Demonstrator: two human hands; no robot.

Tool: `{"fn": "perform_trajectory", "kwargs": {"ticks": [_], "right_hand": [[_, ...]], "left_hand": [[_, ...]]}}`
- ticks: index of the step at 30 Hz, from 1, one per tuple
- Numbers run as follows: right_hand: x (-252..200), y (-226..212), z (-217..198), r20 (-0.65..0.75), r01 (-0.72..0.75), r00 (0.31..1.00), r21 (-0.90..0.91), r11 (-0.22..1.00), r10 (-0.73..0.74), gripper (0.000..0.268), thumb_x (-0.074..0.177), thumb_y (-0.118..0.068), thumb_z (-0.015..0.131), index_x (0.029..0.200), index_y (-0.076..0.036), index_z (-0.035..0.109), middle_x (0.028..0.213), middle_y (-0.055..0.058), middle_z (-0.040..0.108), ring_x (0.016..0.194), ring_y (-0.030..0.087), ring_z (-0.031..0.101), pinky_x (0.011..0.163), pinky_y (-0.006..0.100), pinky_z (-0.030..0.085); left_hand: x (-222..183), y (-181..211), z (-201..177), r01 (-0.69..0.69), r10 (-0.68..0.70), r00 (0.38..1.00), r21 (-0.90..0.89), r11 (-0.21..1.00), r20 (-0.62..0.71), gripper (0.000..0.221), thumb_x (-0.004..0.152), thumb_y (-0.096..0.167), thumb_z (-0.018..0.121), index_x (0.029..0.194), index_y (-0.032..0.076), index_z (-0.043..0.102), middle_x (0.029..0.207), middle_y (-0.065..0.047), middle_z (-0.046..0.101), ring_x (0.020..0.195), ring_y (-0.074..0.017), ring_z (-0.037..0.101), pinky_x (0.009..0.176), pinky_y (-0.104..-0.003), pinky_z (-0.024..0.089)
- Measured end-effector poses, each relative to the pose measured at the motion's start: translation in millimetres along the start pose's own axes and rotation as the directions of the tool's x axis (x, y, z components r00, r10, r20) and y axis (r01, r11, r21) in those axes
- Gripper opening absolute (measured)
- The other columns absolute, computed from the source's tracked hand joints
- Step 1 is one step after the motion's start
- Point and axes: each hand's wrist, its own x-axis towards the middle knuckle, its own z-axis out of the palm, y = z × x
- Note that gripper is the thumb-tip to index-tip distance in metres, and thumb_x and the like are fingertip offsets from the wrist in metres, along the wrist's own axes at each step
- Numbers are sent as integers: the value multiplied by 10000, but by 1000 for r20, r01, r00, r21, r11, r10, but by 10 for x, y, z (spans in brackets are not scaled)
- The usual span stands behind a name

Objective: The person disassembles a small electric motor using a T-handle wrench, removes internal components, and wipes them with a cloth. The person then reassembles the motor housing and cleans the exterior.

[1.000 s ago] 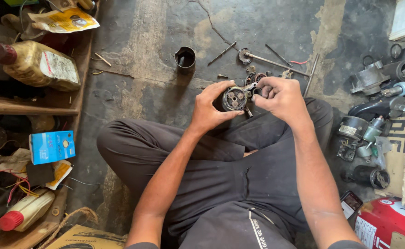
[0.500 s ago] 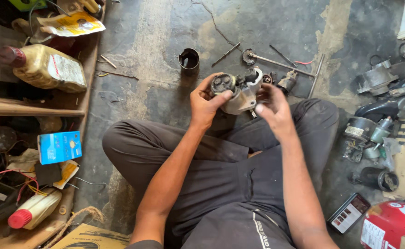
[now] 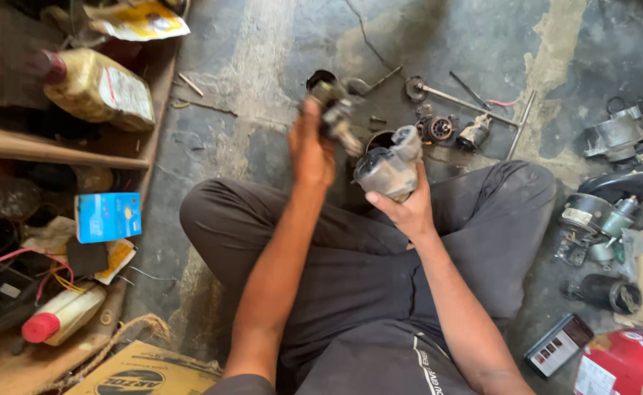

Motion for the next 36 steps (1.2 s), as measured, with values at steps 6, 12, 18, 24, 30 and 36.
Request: {"fn": "perform_trajectory", "kwargs": {"ticks": [6,12,18,24,30,36], "right_hand": [[-30,-51,-120,109,-95,992,407,908,55,825,749,-87,890,1428,-61,422,1302,92,601,1224,194,613,1096,356,487],[1,-300,-236,99,6,994,392,920,-49,829,720,-11,849,1401,-93,384,1410,116,623,1305,221,616,1171,386,468],[3,-271,-257,47,-47,999,574,817,24,810,725,70,797,1414,-89,402,1317,83,597,1287,225,608,1178,397,462],[73,-54,-321,14,9,1000,416,909,-16,727,752,79,876,1329,-47,452,1341,97,598,1246,214,596,1173,405,465],[196,181,-290,25,259,966,-134,956,-258,806,708,-41,956,1260,-67,369,1491,213,582,1458,313,516,1276,454,357],[272,465,-280,15,217,976,-61,974,-216,801,739,-84,958,1305,-42,392,1593,229,490,1516,302,467,1281,430,357]], "left_hand": [[89,220,-115,39,-50,995,-130,991,-81,594,937,478,700,1250,-20,616,1130,-144,717,998,-253,732,876,-372,629],[59,145,-171,42,-62,990,-151,988,-130,546,937,461,723,1215,1,629,1080,-117,720,934,-216,726,811,-343,630],[-65,67,-143,-84,91,988,58,995,-125,391,983,269,801,1208,-16,657,1065,-81,719,873,-146,668,695,-288,557],[-204,88,0,-181,194,980,205,962,-48,443,906,119,823,1294,7,642,1104,-71,728,961,-134,695,875,-283,579],[-240,57,25,-111,113,993,128,986,-13,360,981,164,787,1257,-29,660,1114,-85,728,980,-152,686,900,-306,558],[-284,82,11,178,-176,981,-28,984,77,595,1018,482,614,1274,-54,589,1104,-167,719,977,-233,722,871,-353,613]]}}
